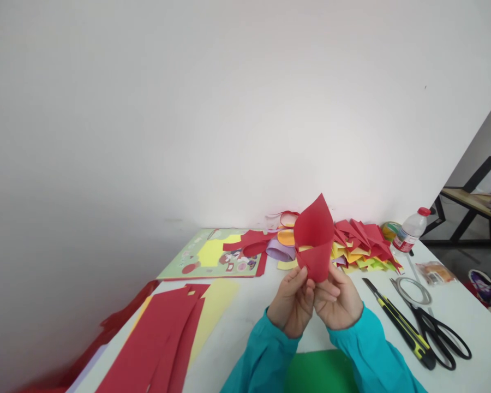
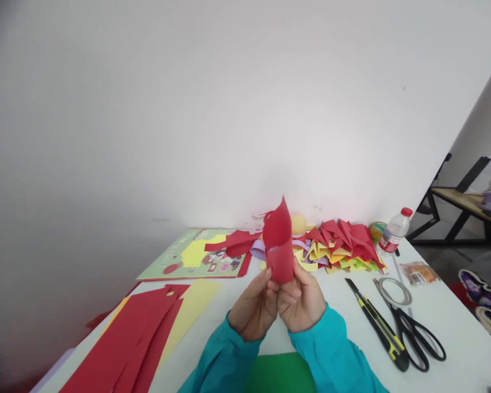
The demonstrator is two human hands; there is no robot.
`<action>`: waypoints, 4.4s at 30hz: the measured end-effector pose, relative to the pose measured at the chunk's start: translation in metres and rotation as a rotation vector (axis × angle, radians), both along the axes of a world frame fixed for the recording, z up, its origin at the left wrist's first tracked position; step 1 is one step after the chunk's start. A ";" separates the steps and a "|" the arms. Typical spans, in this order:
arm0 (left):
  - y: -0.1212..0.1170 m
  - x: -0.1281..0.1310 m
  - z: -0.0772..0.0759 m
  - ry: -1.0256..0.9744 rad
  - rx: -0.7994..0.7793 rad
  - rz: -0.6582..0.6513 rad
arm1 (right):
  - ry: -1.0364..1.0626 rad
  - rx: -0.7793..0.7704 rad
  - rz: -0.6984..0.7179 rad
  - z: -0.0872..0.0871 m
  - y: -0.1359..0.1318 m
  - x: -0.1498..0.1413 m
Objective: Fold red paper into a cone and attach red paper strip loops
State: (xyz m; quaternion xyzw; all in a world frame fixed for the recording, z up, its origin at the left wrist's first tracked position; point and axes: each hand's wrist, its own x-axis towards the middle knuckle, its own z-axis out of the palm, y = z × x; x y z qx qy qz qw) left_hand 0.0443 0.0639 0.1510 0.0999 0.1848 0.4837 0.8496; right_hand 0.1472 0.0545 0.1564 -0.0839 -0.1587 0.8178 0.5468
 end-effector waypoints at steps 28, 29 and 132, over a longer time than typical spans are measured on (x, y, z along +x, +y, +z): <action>-0.004 0.005 0.000 0.190 0.229 0.158 | -0.142 -0.113 -0.114 -0.007 0.002 -0.005; -0.005 0.006 0.000 0.192 0.241 0.152 | -0.154 -0.109 -0.133 -0.007 0.002 -0.005; -0.004 0.005 -0.006 0.217 0.340 0.211 | -0.212 -0.018 -0.350 -0.005 -0.001 -0.014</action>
